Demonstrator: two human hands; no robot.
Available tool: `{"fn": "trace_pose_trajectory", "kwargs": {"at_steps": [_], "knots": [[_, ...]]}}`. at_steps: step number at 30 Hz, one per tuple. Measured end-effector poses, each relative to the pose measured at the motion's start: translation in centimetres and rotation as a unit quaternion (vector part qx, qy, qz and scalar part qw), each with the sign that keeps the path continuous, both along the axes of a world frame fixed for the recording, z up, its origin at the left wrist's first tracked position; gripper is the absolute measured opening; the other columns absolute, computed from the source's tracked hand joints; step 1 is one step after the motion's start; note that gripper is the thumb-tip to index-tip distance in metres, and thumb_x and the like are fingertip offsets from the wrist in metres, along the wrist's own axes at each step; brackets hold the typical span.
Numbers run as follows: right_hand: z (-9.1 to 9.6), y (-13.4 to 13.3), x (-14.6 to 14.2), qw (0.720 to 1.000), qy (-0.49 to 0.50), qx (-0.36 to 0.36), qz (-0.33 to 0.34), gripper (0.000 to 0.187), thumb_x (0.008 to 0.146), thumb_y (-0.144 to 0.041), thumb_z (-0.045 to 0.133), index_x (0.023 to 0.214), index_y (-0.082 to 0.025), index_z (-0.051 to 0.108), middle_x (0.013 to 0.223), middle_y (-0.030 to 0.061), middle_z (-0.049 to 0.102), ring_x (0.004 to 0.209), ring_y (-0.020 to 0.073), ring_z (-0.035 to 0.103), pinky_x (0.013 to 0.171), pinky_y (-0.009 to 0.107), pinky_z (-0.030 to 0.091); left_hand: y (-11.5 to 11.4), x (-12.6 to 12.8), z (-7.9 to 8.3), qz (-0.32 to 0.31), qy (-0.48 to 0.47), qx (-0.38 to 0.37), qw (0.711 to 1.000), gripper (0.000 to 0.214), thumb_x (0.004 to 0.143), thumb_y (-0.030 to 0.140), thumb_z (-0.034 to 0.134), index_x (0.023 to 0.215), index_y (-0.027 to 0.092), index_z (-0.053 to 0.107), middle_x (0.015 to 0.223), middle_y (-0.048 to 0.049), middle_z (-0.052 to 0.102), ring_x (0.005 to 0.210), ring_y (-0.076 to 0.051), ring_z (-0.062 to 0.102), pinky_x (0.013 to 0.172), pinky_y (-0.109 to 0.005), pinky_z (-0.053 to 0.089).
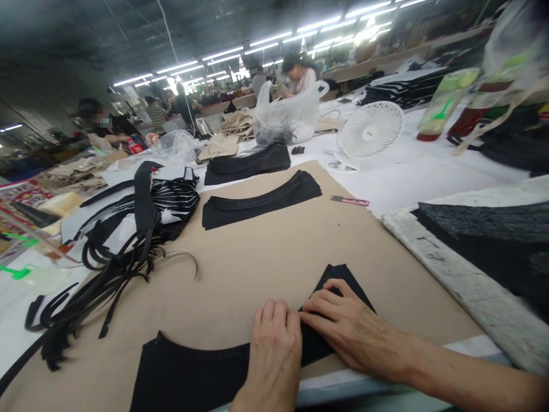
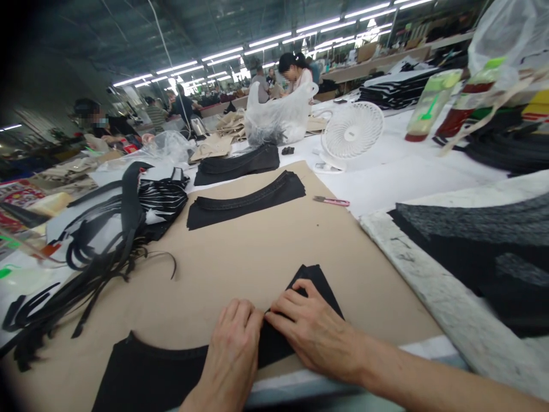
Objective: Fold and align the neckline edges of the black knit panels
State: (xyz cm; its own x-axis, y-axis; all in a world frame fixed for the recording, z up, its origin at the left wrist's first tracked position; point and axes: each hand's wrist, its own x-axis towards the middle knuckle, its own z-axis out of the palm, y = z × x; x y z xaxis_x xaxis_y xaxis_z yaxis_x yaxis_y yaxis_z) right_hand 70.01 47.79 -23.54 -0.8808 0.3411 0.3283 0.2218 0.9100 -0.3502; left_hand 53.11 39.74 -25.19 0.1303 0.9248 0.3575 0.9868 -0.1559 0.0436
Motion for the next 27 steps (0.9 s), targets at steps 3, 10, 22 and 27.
{"fn": "trace_pose_trajectory", "kwargs": {"at_steps": [3,10,22,27], "knots": [[-0.2,0.0,0.1,1.000,0.014,0.004,0.000,0.030,0.091,-0.007,0.039,0.115,-0.015,0.057,0.105,0.0082,0.062,0.096,0.0218,0.051,0.095,0.044,0.026,0.0,0.3,0.0,0.006,0.033,0.010,0.999,0.025,0.072,-0.005,0.046,0.077,0.018,0.056,0.079,-0.0044,0.050,0.077,-0.023,0.043,0.070,-0.038,0.040],[-0.3,0.0,0.1,1.000,0.016,0.013,-0.005,0.029,0.093,-0.008,0.037,0.112,-0.014,0.057,0.106,0.0083,0.061,0.097,0.0213,0.051,0.096,0.045,0.026,0.2,0.5,0.2,0.015,0.065,0.002,0.998,0.027,0.070,-0.005,0.046,0.081,0.016,0.058,0.084,-0.0073,0.051,0.082,-0.026,0.043,0.075,-0.041,0.040],[-0.5,-0.2,0.2,0.999,0.007,0.047,-0.010,0.029,0.095,-0.009,0.037,0.114,-0.016,0.058,0.097,0.0062,0.061,0.092,0.0204,0.052,0.096,0.043,0.027,-0.3,-0.1,0.3,0.050,-0.121,-0.060,0.990,0.027,0.084,-0.004,0.037,0.080,0.019,0.051,0.084,-0.0048,0.051,0.080,-0.022,0.046,0.074,-0.038,0.038],[-0.5,-0.3,0.3,0.999,-0.001,0.041,-0.006,0.030,0.094,-0.008,0.038,0.117,-0.015,0.057,0.097,0.0070,0.062,0.093,0.0209,0.053,0.097,0.045,0.025,0.0,-0.8,0.6,0.060,-0.201,-0.049,0.977,0.023,0.093,0.009,0.035,0.079,0.021,0.049,0.083,-0.0030,0.052,0.079,-0.019,0.050,0.073,-0.035,0.042]]}}
